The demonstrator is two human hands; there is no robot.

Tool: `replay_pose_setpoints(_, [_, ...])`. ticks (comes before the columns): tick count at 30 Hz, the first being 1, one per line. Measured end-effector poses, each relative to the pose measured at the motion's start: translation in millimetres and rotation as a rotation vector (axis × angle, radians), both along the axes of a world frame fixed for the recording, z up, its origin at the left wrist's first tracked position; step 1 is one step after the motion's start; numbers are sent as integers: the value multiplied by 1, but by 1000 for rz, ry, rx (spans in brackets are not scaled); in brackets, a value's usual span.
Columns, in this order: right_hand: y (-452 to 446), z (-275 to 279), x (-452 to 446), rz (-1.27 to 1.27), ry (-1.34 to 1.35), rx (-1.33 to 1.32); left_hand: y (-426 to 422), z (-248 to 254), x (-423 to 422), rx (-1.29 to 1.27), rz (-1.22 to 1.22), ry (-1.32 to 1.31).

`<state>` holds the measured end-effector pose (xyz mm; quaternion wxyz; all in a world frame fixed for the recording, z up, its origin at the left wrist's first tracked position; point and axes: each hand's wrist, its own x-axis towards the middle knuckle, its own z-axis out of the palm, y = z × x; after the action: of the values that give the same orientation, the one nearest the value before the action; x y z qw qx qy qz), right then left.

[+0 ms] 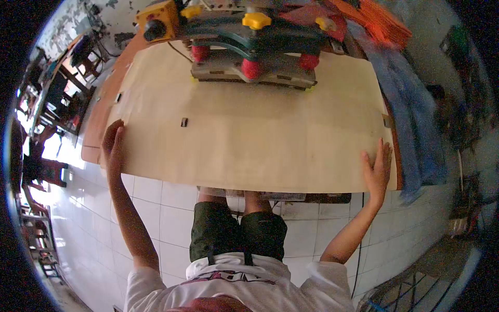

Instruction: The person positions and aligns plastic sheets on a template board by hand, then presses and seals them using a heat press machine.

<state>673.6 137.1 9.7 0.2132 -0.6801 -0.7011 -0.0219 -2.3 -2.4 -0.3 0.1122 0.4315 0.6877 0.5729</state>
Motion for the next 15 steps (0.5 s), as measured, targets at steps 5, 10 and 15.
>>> replay_pose_setpoints(5, [-1, 4, -4, -41, -10, -44, 0, 6, 3, 26, -13, 18])
replay_pose_setpoints(10, [0, 2, 2, -45, -3, -44, -2, 4, 2, 25, -18, 44])
replay_pose_setpoints(15, [-3, 2, 2, -65, 42, -53, 1, 0, 1, 26, -51, 57])
